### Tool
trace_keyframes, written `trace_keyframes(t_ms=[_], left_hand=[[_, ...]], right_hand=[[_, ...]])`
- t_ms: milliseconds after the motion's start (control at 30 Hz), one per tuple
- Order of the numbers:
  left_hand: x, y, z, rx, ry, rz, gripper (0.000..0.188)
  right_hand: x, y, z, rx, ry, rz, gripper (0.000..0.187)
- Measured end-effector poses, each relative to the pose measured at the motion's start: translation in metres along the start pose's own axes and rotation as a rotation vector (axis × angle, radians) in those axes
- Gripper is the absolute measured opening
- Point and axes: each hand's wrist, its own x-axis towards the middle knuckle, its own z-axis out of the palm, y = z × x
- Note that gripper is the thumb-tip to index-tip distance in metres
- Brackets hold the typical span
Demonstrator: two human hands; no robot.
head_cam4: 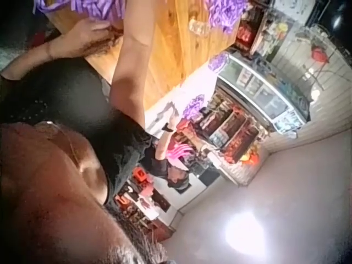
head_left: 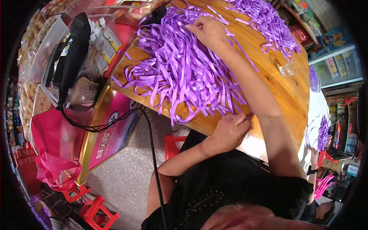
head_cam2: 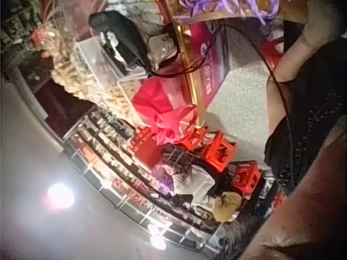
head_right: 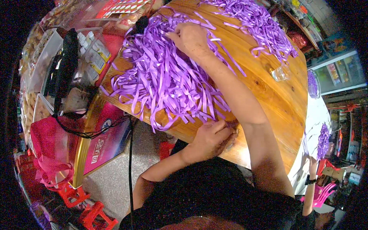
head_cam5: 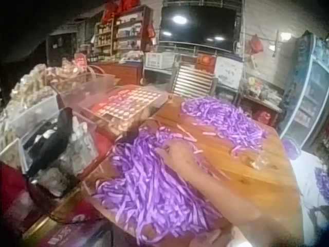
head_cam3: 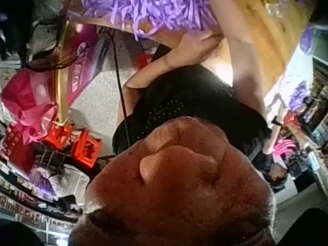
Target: Rolling and twisting purple plastic strips into decorative shapes.
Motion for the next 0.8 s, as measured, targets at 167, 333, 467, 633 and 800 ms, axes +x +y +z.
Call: trace_keyframes(t_ms=[167, 333, 467, 633, 800], left_hand=[[0.005, 0.001, 0.0, -0.018, 0.011, -0.006, 0.017], [0.004, 0.002, -0.001, 0.011, -0.048, -0.035, 0.017], [0.007, 0.003, 0.002, -0.002, -0.056, -0.026, 0.015], [0.002, 0.001, -0.003, -0.036, 0.035, -0.043, 0.018], [0.047, 0.036, -0.039, 0.036, 0.186, 0.036, 0.028]], right_hand=[[-0.002, 0.008, 0.009, -0.051, -0.174, 0.019, 0.026], [-0.004, 0.001, -0.003, 0.0, -0.129, -0.115, 0.021], [-0.001, 0.017, -0.053, 0.415, 0.03, -0.057, 0.019], [-0.027, -0.016, -0.18, 1.355, 0.053, 0.302, 0.011], [-0.106, 0.017, -0.231, 0.823, -0.078, -0.016, 0.021]])
